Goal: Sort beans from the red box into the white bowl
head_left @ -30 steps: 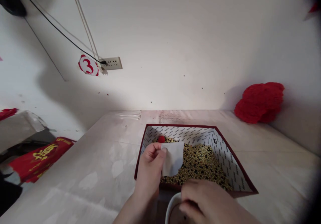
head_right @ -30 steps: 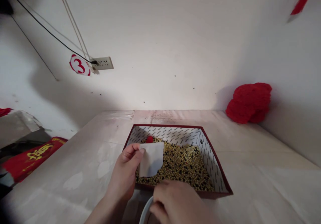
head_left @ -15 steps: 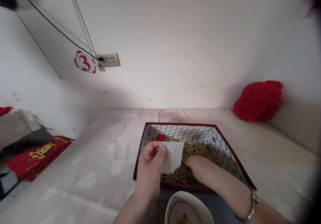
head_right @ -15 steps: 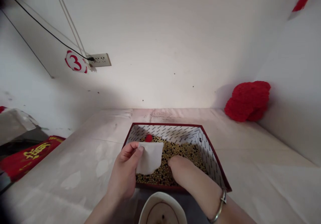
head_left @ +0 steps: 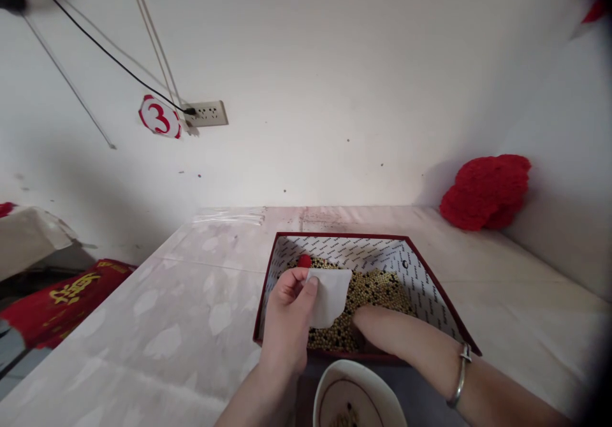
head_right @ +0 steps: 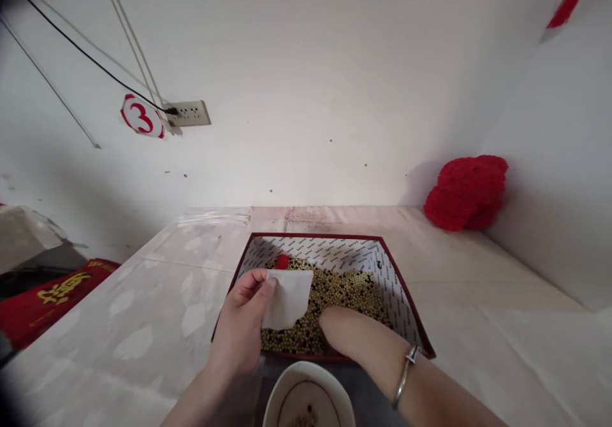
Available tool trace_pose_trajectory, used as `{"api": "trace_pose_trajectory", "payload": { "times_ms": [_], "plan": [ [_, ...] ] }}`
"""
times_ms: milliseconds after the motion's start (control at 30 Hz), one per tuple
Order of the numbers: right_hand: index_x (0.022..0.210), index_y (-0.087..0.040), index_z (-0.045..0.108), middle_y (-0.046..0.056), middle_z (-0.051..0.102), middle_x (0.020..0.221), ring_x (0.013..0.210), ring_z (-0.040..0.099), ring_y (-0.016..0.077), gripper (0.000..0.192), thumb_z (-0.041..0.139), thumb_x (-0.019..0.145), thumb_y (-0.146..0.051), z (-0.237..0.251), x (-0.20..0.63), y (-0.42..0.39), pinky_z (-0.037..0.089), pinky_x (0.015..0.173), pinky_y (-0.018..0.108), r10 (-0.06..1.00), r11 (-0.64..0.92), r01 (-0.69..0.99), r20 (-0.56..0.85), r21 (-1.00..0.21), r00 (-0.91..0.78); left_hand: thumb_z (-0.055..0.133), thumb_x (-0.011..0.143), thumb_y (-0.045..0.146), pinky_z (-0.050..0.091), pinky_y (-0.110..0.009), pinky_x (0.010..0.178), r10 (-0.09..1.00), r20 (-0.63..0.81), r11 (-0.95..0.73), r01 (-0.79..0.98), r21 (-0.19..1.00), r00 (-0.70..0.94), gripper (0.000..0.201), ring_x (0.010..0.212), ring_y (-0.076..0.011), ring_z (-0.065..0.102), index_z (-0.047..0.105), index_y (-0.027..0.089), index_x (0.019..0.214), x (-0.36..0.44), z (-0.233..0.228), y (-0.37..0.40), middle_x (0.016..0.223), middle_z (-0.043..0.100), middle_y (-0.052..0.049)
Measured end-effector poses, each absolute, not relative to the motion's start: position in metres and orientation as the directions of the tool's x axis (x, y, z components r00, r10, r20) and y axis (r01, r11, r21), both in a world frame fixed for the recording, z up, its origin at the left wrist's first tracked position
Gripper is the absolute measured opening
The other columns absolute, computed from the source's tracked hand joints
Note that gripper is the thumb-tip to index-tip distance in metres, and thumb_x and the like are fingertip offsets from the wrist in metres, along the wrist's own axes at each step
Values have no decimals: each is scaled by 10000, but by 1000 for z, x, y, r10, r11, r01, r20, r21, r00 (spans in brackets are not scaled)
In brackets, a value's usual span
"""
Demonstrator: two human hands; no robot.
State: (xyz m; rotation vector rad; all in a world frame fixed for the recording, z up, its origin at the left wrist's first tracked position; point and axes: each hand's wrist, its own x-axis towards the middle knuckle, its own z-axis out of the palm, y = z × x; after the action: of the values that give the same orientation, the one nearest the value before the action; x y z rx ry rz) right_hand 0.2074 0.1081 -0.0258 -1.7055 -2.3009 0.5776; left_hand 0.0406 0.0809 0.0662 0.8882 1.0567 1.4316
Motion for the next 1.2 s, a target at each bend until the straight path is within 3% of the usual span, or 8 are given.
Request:
{"api": "trace_pose_trajectory", "payload": {
  "times_ms": [133, 233, 333, 433, 567, 767, 1000, 1200],
  "plan": [
    [917, -164, 611, 14, 637, 888, 737, 611, 134, 182, 550, 867, -328, -12, 207, 108, 517, 664, 313, 920, 245, 880, -187, -408, -343, 686, 712, 363, 387, -170, 508, 991, -44, 0, -324, 946, -129, 212, 536, -80, 483, 596, 179, 766, 41, 66, 82, 644, 591, 42],
    [673, -150, 594, -30, 600, 631, 570, 565, 109, 134, 645, 779, -215, 10, 208, 112, 470, 576, 267, 923, 244, 875, -178, -418, -342, 670, 732, 362, 385, -167, 505, 992, -46, 6, -325, 946, -115, 207, 533, -78, 472, 587, 178, 778, 41, 65, 82, 634, 583, 42],
    [639, -173, 584, -10, 631, 635, 611, 571, 124, 123, 627, 688, -69, 38, 210, 109, 422, 592, 241, 956, 240, 847, -38, -475, -292, 661, 743, 364, 386, -166, 508, 993, -44, 6, -326, 945, -108, 206, 544, -80, 478, 582, 178, 782, 41, 64, 82, 644, 589, 37],
    [733, -198, 554, -1, 630, 706, 657, 568, 139, 129, 472, 832, -184, 60, 210, 92, 417, 611, 252, 977, 212, 821, 123, -530, -173, 653, 750, 372, 379, -163, 504, 994, -46, 13, -307, 952, -101, 209, 543, -79, 479, 586, 177, 782, 42, 65, 82, 653, 597, 32],
    [770, -234, 512, -11, 597, 734, 642, 570, 144, 63, 495, 830, -241, 65, 194, 62, 426, 548, 240, 907, 307, 654, 420, -691, 18, 666, 735, 372, 373, -170, 487, 992, -84, 54, -295, 954, -90, 217, 493, -75, 470, 584, 177, 785, 42, 68, 81, 622, 590, 36],
    [783, -225, 481, -3, 565, 736, 694, 551, 143, 118, 498, 845, -126, 53, 170, 59, 444, 646, 275, 719, 547, 661, 692, -513, -58, 693, 712, 360, 387, -185, 509, 994, -89, 104, -270, 957, 67, 234, 527, -83, 490, 592, 163, 789, 41, 67, 80, 658, 602, 18],
    [774, -205, 494, 12, 557, 717, 684, 529, 153, 121, 546, 834, -114, 47, 172, 63, 437, 639, 298, 653, 571, 719, 750, -397, -104, 711, 695, 310, 366, -170, 527, 995, -62, 82, -269, 960, 82, 197, 541, -73, 472, 603, 159, 763, 42, 68, 80, 636, 576, 30],
    [768, -200, 504, 17, 557, 736, 708, 533, 151, 106, 533, 843, -132, 47, 178, 64, 441, 665, 299, 681, 531, 733, 729, -426, -69, 708, 690, 364, 372, -185, 510, 989, -112, 133, -236, 963, 102, 237, 530, -86, 483, 607, 170, 780, 42, 68, 81, 648, 584, 22]
  ]
}}
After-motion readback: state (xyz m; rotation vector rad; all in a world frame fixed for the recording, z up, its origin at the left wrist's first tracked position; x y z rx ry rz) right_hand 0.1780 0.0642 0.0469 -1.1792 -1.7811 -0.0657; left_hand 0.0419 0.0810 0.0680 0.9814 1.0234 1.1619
